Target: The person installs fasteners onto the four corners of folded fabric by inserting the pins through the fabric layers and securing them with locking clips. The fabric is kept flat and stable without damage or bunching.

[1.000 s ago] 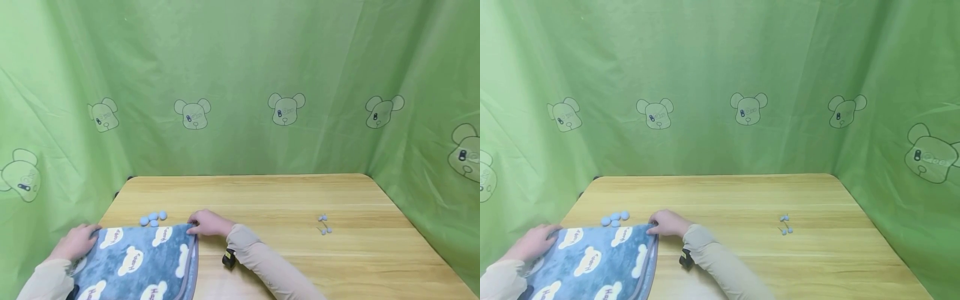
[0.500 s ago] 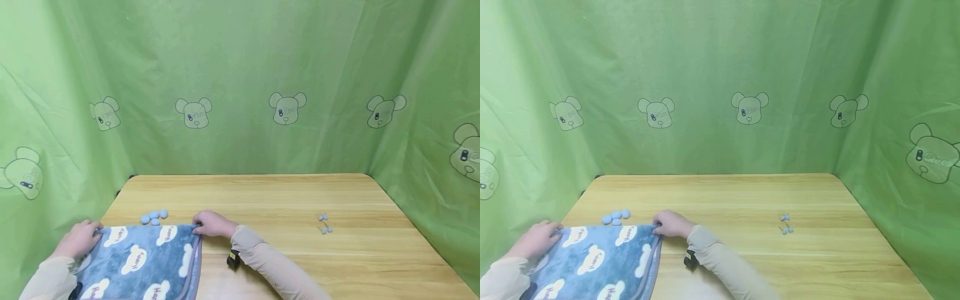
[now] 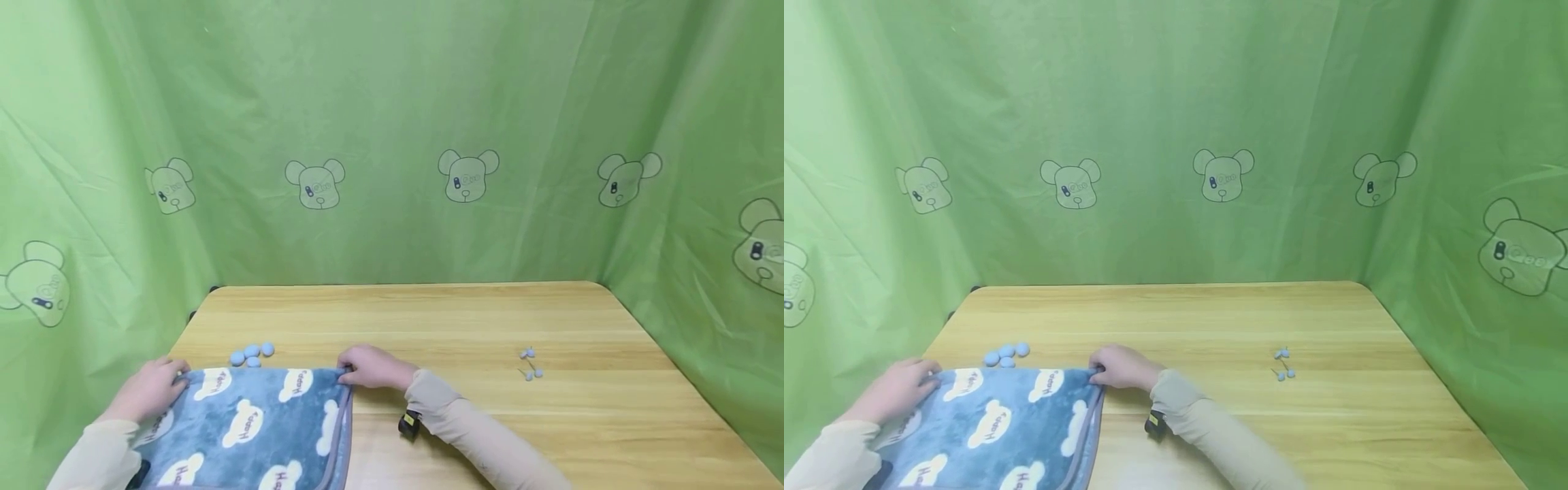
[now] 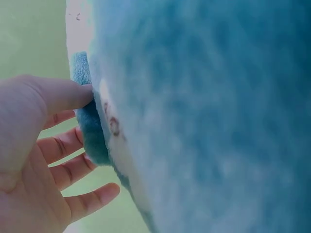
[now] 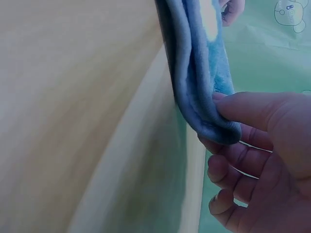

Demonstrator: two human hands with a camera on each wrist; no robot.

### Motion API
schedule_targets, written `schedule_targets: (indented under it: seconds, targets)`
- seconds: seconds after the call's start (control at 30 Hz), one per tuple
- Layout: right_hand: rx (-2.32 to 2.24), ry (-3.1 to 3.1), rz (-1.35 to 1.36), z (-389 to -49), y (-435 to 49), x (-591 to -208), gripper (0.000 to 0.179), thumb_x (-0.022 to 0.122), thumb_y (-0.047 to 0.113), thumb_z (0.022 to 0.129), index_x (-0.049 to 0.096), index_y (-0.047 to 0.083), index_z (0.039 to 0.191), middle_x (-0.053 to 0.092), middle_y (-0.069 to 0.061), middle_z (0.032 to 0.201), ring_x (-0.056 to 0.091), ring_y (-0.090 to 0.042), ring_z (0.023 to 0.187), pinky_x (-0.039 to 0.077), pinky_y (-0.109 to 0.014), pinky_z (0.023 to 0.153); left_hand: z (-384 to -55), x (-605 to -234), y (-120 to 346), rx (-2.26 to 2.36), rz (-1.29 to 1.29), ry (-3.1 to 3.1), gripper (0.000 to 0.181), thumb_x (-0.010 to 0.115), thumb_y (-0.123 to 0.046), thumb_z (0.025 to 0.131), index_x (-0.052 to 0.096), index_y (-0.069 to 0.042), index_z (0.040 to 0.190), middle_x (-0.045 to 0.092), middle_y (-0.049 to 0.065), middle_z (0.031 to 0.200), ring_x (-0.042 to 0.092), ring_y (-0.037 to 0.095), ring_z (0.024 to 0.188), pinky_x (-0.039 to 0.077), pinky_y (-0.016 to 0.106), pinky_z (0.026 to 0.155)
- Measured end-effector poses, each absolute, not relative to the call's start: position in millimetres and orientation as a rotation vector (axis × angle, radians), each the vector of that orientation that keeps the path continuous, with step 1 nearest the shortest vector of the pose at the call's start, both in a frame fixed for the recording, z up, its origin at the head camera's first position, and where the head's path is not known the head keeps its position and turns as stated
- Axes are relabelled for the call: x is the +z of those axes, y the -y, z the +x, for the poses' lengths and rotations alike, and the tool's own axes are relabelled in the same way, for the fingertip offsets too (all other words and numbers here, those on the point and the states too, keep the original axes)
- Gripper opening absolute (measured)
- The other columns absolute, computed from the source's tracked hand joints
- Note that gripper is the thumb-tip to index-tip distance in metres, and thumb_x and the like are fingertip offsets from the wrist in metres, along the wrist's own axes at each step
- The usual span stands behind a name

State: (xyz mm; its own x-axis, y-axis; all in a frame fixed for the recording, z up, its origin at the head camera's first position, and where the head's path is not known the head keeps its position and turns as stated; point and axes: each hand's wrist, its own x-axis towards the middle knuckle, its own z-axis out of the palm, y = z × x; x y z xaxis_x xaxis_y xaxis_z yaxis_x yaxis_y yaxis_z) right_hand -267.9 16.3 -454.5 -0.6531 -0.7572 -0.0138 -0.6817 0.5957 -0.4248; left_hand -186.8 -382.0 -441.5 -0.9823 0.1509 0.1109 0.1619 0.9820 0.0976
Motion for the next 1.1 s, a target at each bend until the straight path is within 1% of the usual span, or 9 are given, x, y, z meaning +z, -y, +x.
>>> schedule_targets:
  seconds: [0.17, 0.3, 0.57, 0.77, 0.9, 1.1]
  targets:
    - [-0.586, -2.632, -1.231, -268.2, -36.7, -450.7, 0.011, 0.07, 0.024, 0.089, 0.069, 0.014, 0.084, 0.063, 0.008, 0.078, 0.048, -0.002, 0.068, 0.042, -0.017, 0.065, -189.6, -441.7, 367.1, -0.152, -0.304, 3.012, 0.016, 0.068, -0.015, 0.083, 0.068, -0.007, 0.097, 0.064, 0.009, 0.089, 0.061, 0.029, 0.081, 0.051, 0.055, 0.074]
    - [-0.608, -2.633, -1.203, -267.9, -54.4, -446.7, 0.011, 0.07, 0.025, 0.089, 0.069, 0.015, 0.085, 0.063, 0.008, 0.079, 0.049, -0.002, 0.069, 0.044, -0.017, 0.066, -190.9, -440.2, 352.9, -0.146, -0.359, 2.97, 0.014, 0.07, -0.015, 0.082, 0.068, -0.009, 0.094, 0.063, 0.005, 0.085, 0.06, 0.023, 0.077, 0.052, 0.05, 0.073]
    - [-0.659, -2.617, -1.168, -269.7, -87.1, -440.7, 0.008, 0.07, 0.02, 0.088, 0.068, 0.014, 0.083, 0.063, 0.007, 0.079, 0.05, -0.003, 0.069, 0.045, -0.019, 0.066, -194.1, -434.5, 323.0, -0.145, -0.476, 2.911, 0.012, 0.072, -0.014, 0.082, 0.067, -0.011, 0.092, 0.063, 0.003, 0.083, 0.061, 0.023, 0.076, 0.052, 0.047, 0.075]
    - [-0.681, -2.622, -1.162, -275.9, -115.8, -439.0, 0.007, 0.071, 0.019, 0.088, 0.068, 0.014, 0.083, 0.064, 0.007, 0.079, 0.051, -0.002, 0.07, 0.046, -0.02, 0.067, -199.9, -427.3, 300.2, -0.148, -0.559, 2.942, 0.009, 0.071, -0.017, 0.085, 0.063, -0.015, 0.089, 0.059, -0.002, 0.079, 0.058, 0.017, 0.072, 0.052, 0.039, 0.068]
    - [-0.674, -2.63, -1.157, -283.2, -137.2, -439.8, 0.008, 0.071, 0.02, 0.087, 0.067, 0.015, 0.082, 0.063, 0.009, 0.077, 0.051, -0.001, 0.07, 0.046, -0.02, 0.066, -205.0, -423.5, 283.7, -0.159, -0.598, 2.962, 0.008, 0.07, -0.018, 0.088, 0.062, -0.017, 0.09, 0.062, -0.003, 0.082, 0.061, 0.016, 0.076, 0.053, 0.039, 0.071]
    - [-0.665, -2.645, -1.152, -290.6, -167.9, -436.0, 0.008, 0.071, 0.019, 0.086, 0.067, 0.014, 0.082, 0.063, 0.008, 0.076, 0.05, -0.001, 0.069, 0.045, -0.02, 0.066, -216.4, -421.3, 259.1, -0.149, -0.667, 2.987, 0.006, 0.068, -0.018, 0.089, 0.063, -0.016, 0.091, 0.064, -0.003, 0.085, 0.063, 0.017, 0.079, 0.053, 0.039, 0.075]
